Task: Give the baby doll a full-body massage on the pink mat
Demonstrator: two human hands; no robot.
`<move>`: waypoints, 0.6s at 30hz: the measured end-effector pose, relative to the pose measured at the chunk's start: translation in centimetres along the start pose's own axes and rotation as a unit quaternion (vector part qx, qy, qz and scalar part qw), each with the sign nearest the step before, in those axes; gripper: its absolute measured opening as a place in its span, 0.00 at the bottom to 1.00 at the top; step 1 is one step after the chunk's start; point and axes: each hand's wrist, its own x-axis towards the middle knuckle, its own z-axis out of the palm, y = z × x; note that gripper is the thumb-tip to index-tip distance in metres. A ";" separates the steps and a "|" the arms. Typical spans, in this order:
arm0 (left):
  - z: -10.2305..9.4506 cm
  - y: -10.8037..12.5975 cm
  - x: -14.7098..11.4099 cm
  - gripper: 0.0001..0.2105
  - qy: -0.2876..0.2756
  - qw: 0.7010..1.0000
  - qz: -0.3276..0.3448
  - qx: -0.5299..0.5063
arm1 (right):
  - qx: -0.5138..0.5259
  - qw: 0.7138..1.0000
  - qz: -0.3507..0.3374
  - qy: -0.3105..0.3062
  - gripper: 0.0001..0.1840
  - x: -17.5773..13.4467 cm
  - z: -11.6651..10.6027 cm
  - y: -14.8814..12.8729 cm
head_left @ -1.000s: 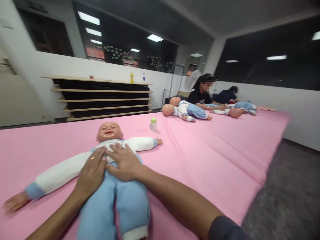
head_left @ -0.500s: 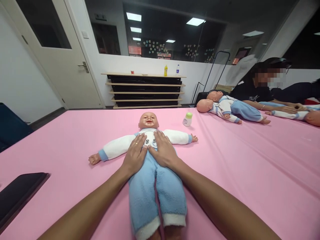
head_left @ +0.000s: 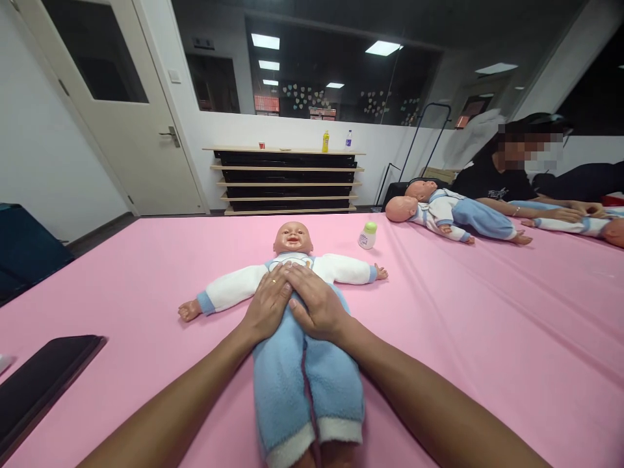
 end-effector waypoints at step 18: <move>0.8 -1.2 -0.7 0.25 0.066 0.998 0.001 0.018 | -0.070 0.961 0.251 -0.091 0.32 0.5 0.6 0.6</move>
